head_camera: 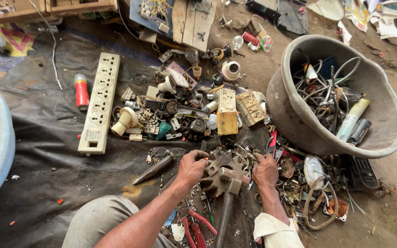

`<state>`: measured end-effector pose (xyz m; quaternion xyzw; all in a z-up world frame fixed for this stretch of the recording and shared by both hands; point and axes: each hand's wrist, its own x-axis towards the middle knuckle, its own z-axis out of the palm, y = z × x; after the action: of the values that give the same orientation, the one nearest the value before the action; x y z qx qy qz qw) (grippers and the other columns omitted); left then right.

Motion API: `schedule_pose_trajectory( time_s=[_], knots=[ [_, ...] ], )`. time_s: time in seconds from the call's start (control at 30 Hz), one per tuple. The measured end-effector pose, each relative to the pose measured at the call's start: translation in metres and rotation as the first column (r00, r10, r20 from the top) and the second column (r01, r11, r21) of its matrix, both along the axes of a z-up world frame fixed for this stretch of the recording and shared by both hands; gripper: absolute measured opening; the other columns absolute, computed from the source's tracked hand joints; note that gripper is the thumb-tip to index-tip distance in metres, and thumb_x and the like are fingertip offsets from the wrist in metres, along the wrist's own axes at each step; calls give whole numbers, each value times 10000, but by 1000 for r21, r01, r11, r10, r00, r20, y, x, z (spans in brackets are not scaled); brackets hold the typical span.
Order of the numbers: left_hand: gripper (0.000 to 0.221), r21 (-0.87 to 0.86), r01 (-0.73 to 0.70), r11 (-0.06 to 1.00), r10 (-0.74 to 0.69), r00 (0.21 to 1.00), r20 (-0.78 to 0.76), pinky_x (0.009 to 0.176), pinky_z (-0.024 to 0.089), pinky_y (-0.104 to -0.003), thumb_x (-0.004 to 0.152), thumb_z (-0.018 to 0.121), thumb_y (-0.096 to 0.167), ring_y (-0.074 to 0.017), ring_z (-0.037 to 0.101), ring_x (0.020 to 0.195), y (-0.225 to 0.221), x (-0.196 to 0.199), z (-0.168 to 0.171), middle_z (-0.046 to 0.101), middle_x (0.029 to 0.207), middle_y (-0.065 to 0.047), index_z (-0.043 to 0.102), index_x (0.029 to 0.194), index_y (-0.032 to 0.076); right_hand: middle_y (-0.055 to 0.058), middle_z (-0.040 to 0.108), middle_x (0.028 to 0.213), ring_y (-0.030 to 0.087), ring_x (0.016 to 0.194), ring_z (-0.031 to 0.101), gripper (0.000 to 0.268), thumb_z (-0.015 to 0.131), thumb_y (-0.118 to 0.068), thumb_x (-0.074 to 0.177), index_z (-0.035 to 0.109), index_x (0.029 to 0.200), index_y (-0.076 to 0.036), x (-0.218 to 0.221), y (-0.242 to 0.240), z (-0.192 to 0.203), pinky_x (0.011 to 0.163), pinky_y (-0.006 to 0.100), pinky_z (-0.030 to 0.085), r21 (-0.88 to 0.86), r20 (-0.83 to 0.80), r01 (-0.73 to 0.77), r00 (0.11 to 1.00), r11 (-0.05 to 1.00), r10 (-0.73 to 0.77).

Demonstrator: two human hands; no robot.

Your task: The person uses a hammer and a screwdriver to dismantle small metal and electronic components from a large metal sprocket.

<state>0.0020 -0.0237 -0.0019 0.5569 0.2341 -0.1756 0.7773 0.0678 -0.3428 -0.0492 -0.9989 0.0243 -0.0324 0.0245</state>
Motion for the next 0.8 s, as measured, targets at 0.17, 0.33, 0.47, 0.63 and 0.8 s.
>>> schedule_pose_trajectory(
  time_s=[0.17,0.33,0.47,0.63,0.8],
  knots=[
    [245,-22,-39,999,38,998,-57,647,607,-317,871,618,67,-162,729,742,4,4,-1,760,938,-127,715,1090,17,90,727,1151,196,1022,696,298,635,2,927,722,1195,-95,-10,44,66,916,332,588,909,-145,237,951,344,-273],
    [247,-168,48,985,-48,999,4,633,567,-306,874,640,59,-159,703,718,5,3,4,764,914,-117,761,1083,8,114,742,1074,277,924,721,241,529,-31,981,708,1139,-69,-55,95,121,808,468,625,824,-377,317,926,-470,-36],
    [224,-370,137,919,-147,989,2,644,567,-291,933,649,139,-151,702,724,4,-3,16,761,910,-66,743,1113,45,166,767,1073,298,901,748,237,555,-7,964,710,1138,-53,-83,128,112,794,489,615,793,-400,364,916,-489,33],
    [253,-313,194,930,-140,973,185,658,555,-283,944,698,171,-151,687,746,-1,-10,7,771,891,-88,790,1064,-32,150,756,1045,323,891,745,245,601,51,911,700,1091,-83,-100,134,75,776,477,643,795,-357,284,933,-536,-36],
    [301,-497,179,849,-181,982,45,677,618,-324,956,652,263,-184,719,718,1,-24,15,765,857,-113,755,1003,-16,163,743,1064,273,870,736,234,683,52,893,695,1110,-36,-115,144,74,751,409,638,946,-250,205,955,-250,-161]
  ],
)
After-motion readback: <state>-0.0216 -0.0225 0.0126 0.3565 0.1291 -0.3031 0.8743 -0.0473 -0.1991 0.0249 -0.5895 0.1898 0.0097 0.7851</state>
